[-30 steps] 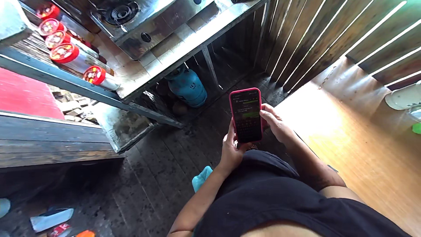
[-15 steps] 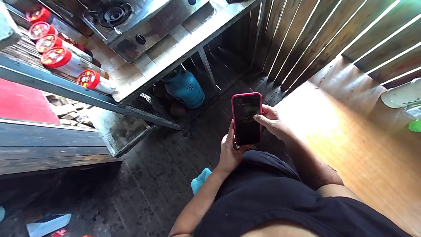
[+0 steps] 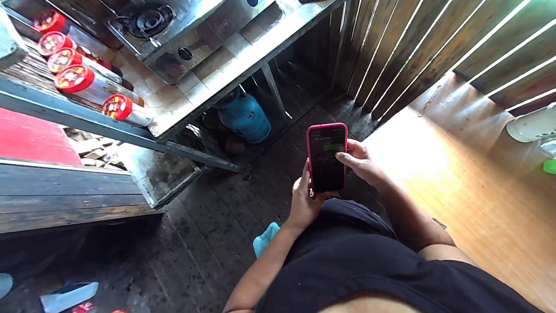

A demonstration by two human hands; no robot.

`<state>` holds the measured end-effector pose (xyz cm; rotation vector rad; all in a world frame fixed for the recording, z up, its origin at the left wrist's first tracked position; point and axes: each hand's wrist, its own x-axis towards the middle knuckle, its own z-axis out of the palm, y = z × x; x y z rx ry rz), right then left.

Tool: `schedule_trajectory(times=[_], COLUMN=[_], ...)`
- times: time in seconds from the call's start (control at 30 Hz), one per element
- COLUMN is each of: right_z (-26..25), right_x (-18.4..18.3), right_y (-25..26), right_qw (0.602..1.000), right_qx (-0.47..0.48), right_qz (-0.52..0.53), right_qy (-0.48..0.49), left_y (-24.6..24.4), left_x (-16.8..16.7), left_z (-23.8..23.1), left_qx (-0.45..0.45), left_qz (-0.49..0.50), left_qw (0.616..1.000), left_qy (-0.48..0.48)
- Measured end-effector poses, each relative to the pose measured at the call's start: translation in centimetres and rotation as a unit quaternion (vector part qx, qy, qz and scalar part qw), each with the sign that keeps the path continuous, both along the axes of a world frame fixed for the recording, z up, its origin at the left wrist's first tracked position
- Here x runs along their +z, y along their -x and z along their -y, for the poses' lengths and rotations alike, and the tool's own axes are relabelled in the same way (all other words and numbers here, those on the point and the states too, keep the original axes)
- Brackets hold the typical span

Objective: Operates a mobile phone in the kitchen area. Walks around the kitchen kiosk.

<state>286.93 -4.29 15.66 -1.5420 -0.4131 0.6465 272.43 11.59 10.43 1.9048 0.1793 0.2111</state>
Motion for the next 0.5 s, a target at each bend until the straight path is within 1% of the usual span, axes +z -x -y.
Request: schedule_trajectory(times=[0.5], right_z=[-0.30], right_x=[0.30], right_y=[-0.03], right_qw=[1.000], right_qx=[0.006], right_qz=[0.006], right_qy=[0.005], left_y=[0.14], left_x=[0.34], left_z=[-0.20], left_qx=[0.009], left_qz=[-0.012], left_qw=[1.000], left_qy=[-0.022])
